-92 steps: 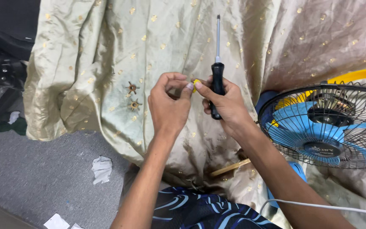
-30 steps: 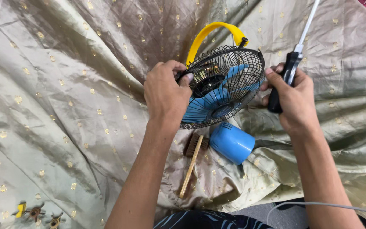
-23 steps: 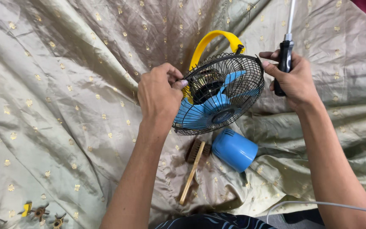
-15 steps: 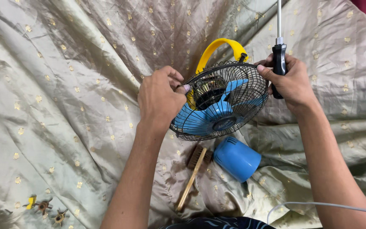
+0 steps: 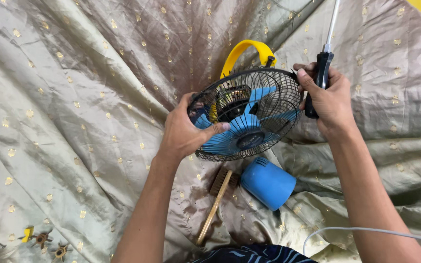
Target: The person uses a screwdriver to loosen and remove screws from the front grille of a small electric fan. They then detach the front grille and remove the fan blade, placing the components on the floor.
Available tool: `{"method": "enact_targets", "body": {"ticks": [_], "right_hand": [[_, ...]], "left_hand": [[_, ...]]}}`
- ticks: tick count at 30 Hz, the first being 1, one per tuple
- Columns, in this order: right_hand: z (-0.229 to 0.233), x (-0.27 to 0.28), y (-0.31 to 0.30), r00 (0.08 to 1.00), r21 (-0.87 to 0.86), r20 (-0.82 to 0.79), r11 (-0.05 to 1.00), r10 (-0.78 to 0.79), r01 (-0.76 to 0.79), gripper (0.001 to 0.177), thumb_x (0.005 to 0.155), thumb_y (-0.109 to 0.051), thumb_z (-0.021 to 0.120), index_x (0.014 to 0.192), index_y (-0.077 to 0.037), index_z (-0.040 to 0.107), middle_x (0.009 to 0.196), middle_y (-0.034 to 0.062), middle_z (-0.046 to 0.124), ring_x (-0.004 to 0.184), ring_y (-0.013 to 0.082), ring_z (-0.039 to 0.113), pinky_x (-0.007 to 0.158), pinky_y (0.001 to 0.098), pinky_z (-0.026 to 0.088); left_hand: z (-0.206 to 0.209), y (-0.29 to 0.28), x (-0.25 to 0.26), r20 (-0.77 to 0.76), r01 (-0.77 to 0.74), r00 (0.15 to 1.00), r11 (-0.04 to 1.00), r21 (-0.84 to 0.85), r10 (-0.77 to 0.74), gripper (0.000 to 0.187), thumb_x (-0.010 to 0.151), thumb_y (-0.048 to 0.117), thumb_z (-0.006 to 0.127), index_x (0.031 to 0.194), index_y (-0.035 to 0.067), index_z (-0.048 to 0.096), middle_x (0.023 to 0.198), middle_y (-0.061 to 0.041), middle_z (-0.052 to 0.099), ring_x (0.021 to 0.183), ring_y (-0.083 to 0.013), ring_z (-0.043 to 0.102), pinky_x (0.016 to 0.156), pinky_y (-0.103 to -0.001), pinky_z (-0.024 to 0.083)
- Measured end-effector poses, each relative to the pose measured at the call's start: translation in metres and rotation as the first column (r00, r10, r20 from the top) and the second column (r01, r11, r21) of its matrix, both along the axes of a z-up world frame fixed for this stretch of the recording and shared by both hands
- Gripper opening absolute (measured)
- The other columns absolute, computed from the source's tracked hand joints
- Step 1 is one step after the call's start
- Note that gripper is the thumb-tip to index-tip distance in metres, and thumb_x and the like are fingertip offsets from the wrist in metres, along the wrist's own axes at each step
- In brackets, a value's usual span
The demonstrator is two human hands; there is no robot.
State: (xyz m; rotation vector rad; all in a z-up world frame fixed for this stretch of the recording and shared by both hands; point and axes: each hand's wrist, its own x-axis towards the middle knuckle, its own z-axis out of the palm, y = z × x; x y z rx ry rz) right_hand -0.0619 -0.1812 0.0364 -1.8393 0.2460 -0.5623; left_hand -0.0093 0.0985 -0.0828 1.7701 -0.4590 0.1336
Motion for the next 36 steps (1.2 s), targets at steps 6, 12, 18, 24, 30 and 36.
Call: {"method": "enact_targets", "body": {"ticks": [6,12,18,24,30,36], "right_hand": [[-0.053,-0.055,0.02,0.981,0.093,0.07,0.98,-0.182,0.175,0.023,0.104,-0.026,0.068,0.1,-0.006,0.057,0.07,0.0009,0.058,0.052,0.0089,0.053,0.041,0.0264,0.045],[-0.119,-0.079,0.024,0.931,0.056,-0.213,0.948,-0.295,0.314,0.03,0.098,-0.032,0.065,0.102,-0.003,0.06,0.074,0.0048,0.064,0.051,0.0112,0.058,0.036,0.0294,0.046],[-0.145,-0.076,0.023,0.893,0.092,-0.399,0.96,-0.209,0.266,0.036,0.1,-0.039,0.062,0.113,-0.006,0.071,0.08,0.006,0.055,0.055,0.0138,0.053,0.041,0.0304,0.046],[-0.166,-0.011,0.009,0.951,0.535,-0.309,0.82,-0.034,0.203,0.035,0.095,-0.045,0.07,0.104,-0.011,0.063,0.096,0.0011,0.061,0.076,0.0135,0.06,0.056,0.0299,0.052],[-0.156,-0.007,0.007,0.967,0.52,-0.252,0.847,0.031,0.108,0.034,0.082,-0.039,0.079,0.097,-0.018,0.058,0.101,-0.002,0.064,0.083,0.0164,0.068,0.056,0.0278,0.05],[-0.099,-0.011,0.032,0.976,0.343,-0.218,0.937,0.01,0.067,0.038,0.083,-0.037,0.08,0.101,-0.016,0.054,0.088,0.0003,0.066,0.081,0.0142,0.067,0.053,0.029,0.05]], "left_hand": [[-0.003,-0.012,0.023,-0.043,-0.115,0.993,0.986,-0.119,0.111,0.088,0.059,0.058,0.092,0.121,0.001,0.065,0.104,-0.012,0.077,0.099,-0.0269,0.075,0.091,-0.04,0.057],[0.021,-0.031,0.063,-0.263,-0.341,0.915,0.935,-0.097,0.307,0.089,0.056,0.073,0.088,0.109,0.004,0.069,0.098,-0.009,0.076,0.094,-0.0257,0.074,0.087,-0.042,0.056],[0.032,-0.034,0.084,-0.325,-0.398,0.876,0.915,-0.072,0.355,0.088,0.054,0.074,0.09,0.104,0.005,0.069,0.097,-0.008,0.075,0.094,-0.0242,0.071,0.089,-0.042,0.053],[0.021,-0.02,0.082,-0.29,-0.233,0.943,0.948,-0.218,0.165,0.083,0.053,0.067,0.091,0.103,0.004,0.071,0.094,-0.005,0.077,0.092,-0.0198,0.074,0.091,-0.037,0.056],[0.023,-0.002,0.059,-0.237,-0.259,0.954,0.904,-0.339,0.185,0.085,0.052,0.061,0.092,0.104,-0.001,0.066,0.093,-0.009,0.078,0.086,-0.0195,0.074,0.086,-0.033,0.059],[0.072,0.043,0.062,-0.491,-0.455,0.822,0.85,-0.263,0.288,0.084,0.056,0.06,0.09,0.105,-0.004,0.068,0.102,-0.014,0.074,0.09,-0.0198,0.074,0.087,-0.031,0.058]]}}
